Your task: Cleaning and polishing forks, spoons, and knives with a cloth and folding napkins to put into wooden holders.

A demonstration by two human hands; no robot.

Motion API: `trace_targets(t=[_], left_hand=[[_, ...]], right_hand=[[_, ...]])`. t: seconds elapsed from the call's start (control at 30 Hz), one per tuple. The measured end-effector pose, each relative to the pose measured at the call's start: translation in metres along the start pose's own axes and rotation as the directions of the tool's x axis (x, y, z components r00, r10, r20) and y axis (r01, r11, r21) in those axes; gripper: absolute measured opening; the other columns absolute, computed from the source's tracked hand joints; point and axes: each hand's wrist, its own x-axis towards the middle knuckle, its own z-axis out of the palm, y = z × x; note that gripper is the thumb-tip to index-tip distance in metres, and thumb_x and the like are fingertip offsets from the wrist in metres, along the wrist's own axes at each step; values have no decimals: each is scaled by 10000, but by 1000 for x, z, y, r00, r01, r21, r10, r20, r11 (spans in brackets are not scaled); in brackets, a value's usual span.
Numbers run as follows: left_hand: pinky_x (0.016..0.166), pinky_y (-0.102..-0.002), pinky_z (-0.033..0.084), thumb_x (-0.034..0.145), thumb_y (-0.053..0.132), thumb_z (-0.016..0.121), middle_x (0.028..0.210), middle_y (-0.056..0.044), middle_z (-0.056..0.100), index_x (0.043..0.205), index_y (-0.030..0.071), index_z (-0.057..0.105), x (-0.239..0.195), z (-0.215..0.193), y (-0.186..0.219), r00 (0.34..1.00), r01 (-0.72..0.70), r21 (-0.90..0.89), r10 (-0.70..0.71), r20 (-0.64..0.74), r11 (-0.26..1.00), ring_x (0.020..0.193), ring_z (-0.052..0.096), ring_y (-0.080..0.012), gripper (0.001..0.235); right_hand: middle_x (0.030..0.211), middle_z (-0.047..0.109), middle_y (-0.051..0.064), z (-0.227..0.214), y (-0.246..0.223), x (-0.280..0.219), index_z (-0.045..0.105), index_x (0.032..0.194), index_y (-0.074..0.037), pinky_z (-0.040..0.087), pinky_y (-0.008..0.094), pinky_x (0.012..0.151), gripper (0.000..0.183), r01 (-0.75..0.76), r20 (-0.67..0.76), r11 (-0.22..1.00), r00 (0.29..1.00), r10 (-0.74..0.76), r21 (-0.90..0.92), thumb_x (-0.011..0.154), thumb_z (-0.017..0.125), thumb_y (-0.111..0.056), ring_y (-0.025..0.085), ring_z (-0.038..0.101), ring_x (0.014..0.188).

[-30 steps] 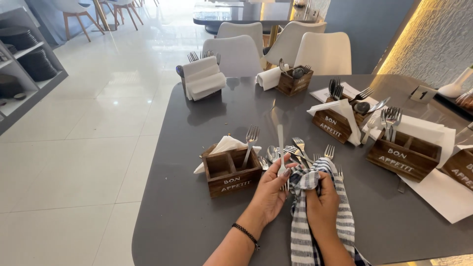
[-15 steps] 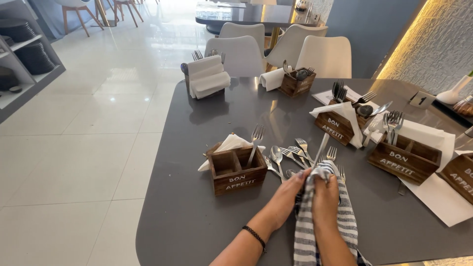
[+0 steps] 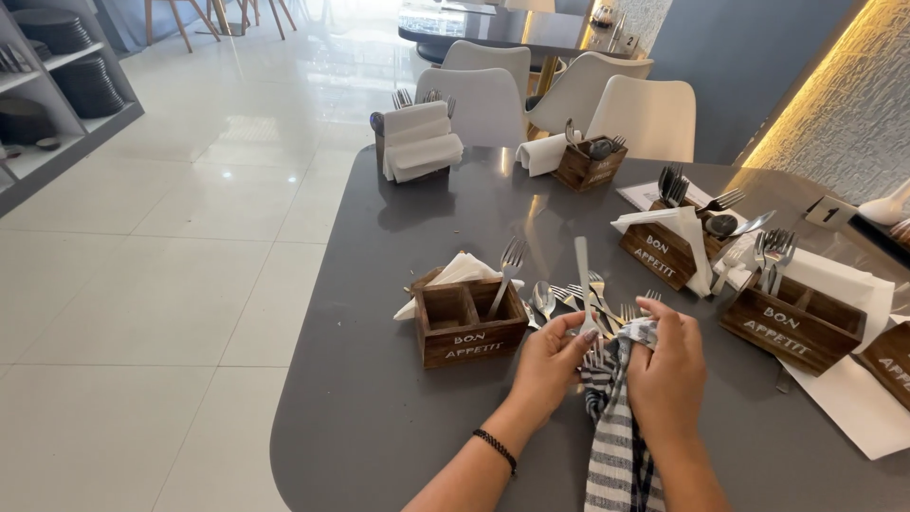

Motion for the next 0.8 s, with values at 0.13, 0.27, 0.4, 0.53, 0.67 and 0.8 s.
trace_targets(t=[0.13,0.27,0.4,0.53,0.67,0.8], left_hand=[[723,-179,556,1009,114,666,966,-25,778,1285,-42,666,3,-6,-3,993,-88,220,104,-62,971,854,702,-29,317],[605,-202,494,992,101,712,841,-76,752,1197,-68,739,-6,-6,6,981,-161,417,190,-28,895,731,635,-63,267],[633,-219,542,1073,161,498,854,-56,727,1217,-60,694,-6,-13,6,973,-216,60,210,92,974,710,674,-76,328],[577,-248,527,1131,264,298,798,-67,704,1124,-30,705,5,-15,-18,990,-103,91,94,101,991,624,603,-94,502],[594,-326,534,1087,246,356,758,-83,673,1125,64,666,-14,-3,-11,995,59,454,-89,44,889,623,625,-183,361],[700,-425,562,903,243,621,897,-138,734,1048,50,700,-10,-16,-46,904,-425,846,192,382,321,795,682,-310,254]], right_hand=[[1013,665,61,-15,-12,8,601,1449,-263,574,345,626,615,-18,274,996,961,42,-89,865,719,-111,208,694,718],[1094,687,21,-11,13,6,743,1263,-264,588,324,686,452,315,231,946,928,-291,-75,854,706,-75,172,704,765],[1090,728,23,-12,16,16,755,1134,-173,554,271,674,256,407,60,914,912,-406,-3,887,728,-108,133,695,819],[899,729,35,-12,18,25,762,1152,-126,412,252,496,118,-117,1,956,993,121,269,1064,703,-76,94,596,597],[994,719,9,-13,-28,57,735,1158,-89,446,169,615,137,-203,47,747,973,224,634,1047,674,-35,18,588,759],[910,749,-13,19,-37,74,751,1079,-95,487,165,562,184,-564,453,427,824,340,707,956,638,-18,17,608,673]])
